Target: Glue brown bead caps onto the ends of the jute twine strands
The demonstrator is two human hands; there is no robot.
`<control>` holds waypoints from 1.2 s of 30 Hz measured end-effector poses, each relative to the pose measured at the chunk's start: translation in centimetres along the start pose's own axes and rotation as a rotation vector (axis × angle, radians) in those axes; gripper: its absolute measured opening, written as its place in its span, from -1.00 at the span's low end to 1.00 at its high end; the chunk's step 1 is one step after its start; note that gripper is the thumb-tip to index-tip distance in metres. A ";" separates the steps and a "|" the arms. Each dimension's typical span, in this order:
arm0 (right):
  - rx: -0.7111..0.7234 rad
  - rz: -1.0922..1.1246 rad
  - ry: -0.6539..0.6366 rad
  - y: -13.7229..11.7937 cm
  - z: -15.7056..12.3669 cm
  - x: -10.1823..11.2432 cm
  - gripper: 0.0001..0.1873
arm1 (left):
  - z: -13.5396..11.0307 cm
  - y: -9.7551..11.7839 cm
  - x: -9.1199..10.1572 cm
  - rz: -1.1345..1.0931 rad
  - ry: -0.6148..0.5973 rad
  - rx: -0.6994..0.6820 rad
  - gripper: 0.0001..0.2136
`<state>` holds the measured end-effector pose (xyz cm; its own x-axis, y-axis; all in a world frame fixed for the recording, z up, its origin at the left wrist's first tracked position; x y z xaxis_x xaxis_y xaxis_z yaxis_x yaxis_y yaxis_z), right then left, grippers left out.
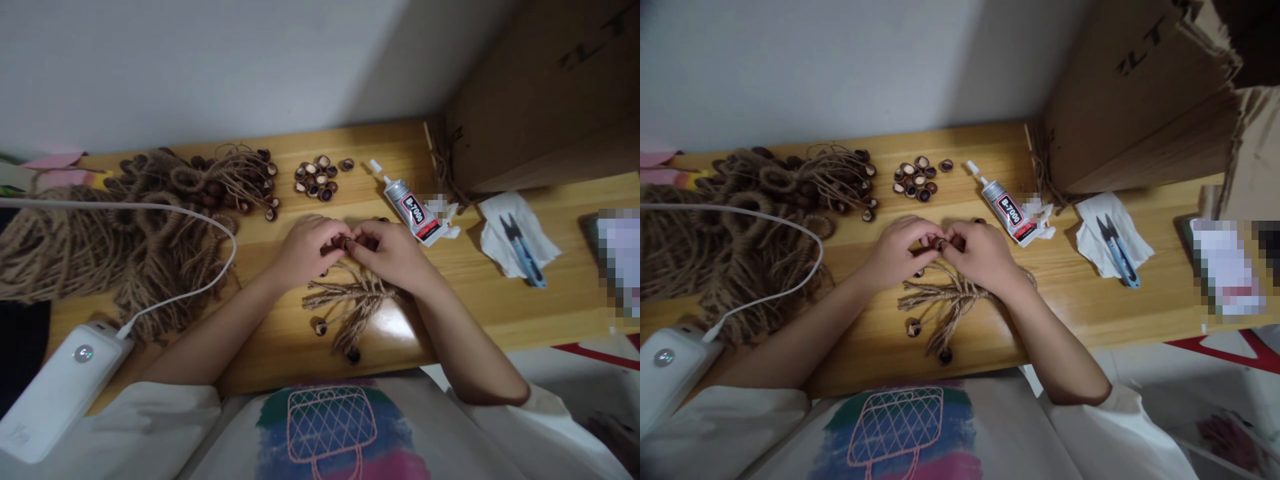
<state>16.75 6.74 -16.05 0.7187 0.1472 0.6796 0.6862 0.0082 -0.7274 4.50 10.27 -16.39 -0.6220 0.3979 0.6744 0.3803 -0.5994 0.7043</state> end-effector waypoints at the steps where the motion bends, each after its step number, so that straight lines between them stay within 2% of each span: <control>1: 0.004 0.007 0.000 0.0 0.0 0.0 -0.89 | 0.0 0.0 0.0 0.000 0.002 -0.003 -0.84; 16: 0.043 0.021 -0.050 0.0 0.0 0.2 -0.88 | 0.0 0.2 0.1 0.013 0.024 -0.019 -0.84; 36: 0.038 0.012 -0.038 0.0 -0.1 0.2 -0.88 | -0.1 0.1 0.1 0.000 0.022 -0.020 -0.84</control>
<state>16.88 6.68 -15.95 0.7218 0.1846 0.6670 0.6720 0.0435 -0.7393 4.45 10.18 -16.30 -0.6368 0.3826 0.6694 0.3670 -0.6131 0.6995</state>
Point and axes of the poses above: each hand's wrist, its own z-axis towards the middle knuckle, its own x-axis out of the back of the hand, y = z × x, the point moved 6 cm from there along z, towards the middle knuckle, and after that the axes turned 5 degrees about x, right-handed, at the moved point
